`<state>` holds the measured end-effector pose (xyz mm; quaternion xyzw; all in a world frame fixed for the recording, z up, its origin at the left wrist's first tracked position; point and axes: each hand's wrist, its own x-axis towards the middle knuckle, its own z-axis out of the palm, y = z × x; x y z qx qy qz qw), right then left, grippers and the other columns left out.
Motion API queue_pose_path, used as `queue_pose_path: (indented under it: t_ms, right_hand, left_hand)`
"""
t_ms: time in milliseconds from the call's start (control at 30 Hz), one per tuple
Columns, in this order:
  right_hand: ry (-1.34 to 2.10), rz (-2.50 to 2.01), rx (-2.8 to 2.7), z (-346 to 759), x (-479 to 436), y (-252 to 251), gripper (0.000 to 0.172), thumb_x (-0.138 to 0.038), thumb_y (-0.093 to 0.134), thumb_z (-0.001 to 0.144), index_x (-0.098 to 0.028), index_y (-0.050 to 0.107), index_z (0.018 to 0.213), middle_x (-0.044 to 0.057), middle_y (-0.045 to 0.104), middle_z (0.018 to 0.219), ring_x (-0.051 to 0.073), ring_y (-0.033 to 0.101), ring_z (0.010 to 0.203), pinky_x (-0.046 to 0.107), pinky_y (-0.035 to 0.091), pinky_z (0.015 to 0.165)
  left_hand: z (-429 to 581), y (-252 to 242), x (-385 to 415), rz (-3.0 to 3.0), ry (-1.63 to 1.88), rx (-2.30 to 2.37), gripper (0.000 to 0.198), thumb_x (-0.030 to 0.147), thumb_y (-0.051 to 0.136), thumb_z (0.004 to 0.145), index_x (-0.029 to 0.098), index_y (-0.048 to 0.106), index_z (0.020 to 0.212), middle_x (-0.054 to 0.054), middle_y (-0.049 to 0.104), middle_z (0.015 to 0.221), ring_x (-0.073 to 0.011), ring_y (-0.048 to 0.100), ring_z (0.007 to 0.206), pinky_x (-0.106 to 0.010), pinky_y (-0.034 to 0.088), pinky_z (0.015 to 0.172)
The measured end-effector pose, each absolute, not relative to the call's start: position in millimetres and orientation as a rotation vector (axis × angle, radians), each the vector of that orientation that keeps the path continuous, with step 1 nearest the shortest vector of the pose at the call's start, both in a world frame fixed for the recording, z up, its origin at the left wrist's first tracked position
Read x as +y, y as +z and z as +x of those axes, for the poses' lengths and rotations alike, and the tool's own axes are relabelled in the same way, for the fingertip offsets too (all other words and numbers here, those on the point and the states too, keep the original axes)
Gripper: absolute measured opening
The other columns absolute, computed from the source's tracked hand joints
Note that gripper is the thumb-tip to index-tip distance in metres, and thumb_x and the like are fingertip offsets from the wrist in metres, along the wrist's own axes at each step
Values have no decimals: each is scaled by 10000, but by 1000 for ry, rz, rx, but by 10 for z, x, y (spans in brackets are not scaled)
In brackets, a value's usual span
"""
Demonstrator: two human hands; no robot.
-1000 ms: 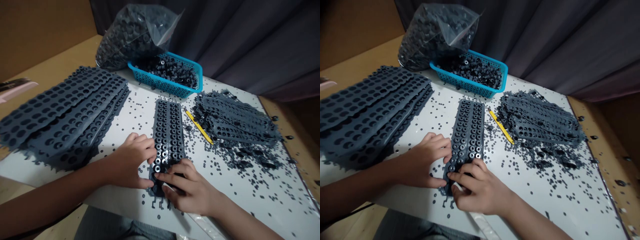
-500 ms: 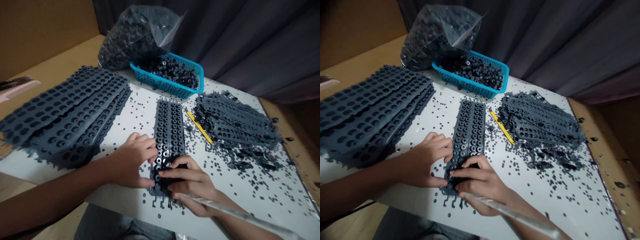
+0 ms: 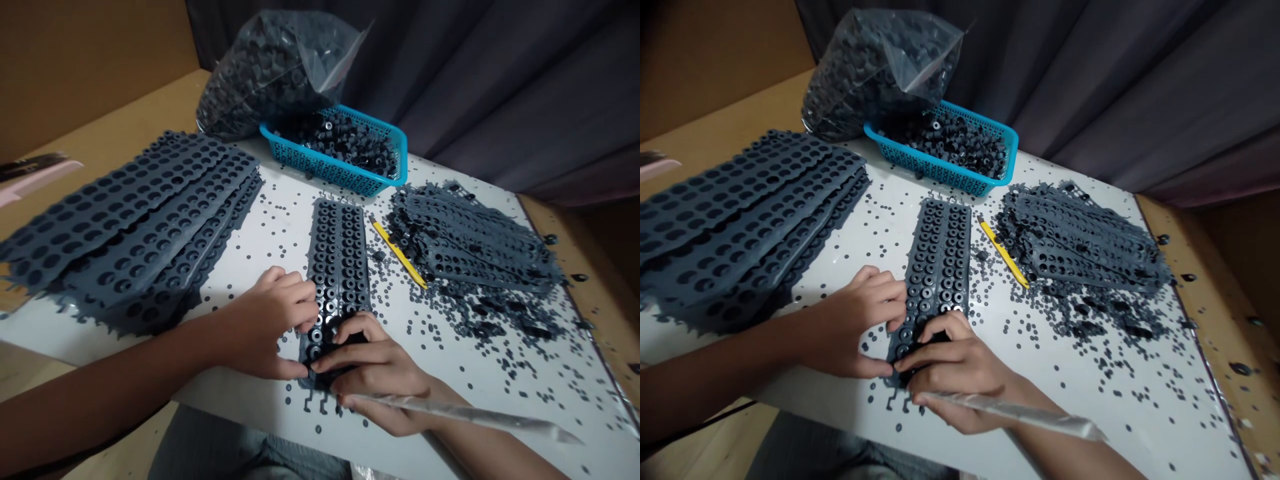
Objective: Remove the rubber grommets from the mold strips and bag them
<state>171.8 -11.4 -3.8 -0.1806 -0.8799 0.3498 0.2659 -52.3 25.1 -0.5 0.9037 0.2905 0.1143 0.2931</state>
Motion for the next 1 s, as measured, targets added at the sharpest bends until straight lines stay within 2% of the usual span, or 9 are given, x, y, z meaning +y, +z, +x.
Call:
queue_pose_path:
  t_ms: [133,400,500,600,733,1000]
  right_hand:
    - [865,-512,-2371,1702,-122,-59,140,-258,531,868,-174,637,833,49,711,950,187,498,997,367,378,873]
    - [486,-483,-2481,1703,-181,-107,16,-223,673,781,-226,662,792,-25,708,1000,167,508,946,349,382,846]
    - [374,-504,-2484,1665,-230,-89,83,-162,680,755,-214,632,710,-38,708,988,150,535,887,339,405,810]
    - [345,-590,-2442,1601,-291,-59,150,-118,647,750,-214,595,646,-36,714,883,121,556,808,307,431,766]
    - [306,-703,-2413,1522,-346,-35,86,-130,600,753,-199,612,804,-12,710,826,119,576,779,273,467,732]
    - [179,-820,-2335,1549,-234,12,205,-133,532,818,-173,567,1017,29,685,808,150,541,745,293,470,687]
  left_hand:
    - [-513,1,250,2458,299,654,241,336,680,650,186,494,685,24,508,724,-167,438,739,-333,237,711]
    - [-494,-84,224,2535,339,549,267,360,674,694,183,483,637,34,517,669,-157,427,691,-334,232,689]
    - [-490,-84,230,2508,314,574,269,352,685,680,183,480,643,39,511,665,-156,426,695,-332,229,688]
    - [-485,-53,241,2460,287,608,289,362,709,647,186,481,670,41,504,689,-158,429,717,-324,225,691]
    - [-471,19,250,2394,260,704,321,352,723,606,185,479,730,24,502,785,-168,432,762,-315,227,706]
    - [-474,-32,210,2410,333,823,441,415,732,561,185,448,807,-13,483,845,-204,411,799,-335,240,746]
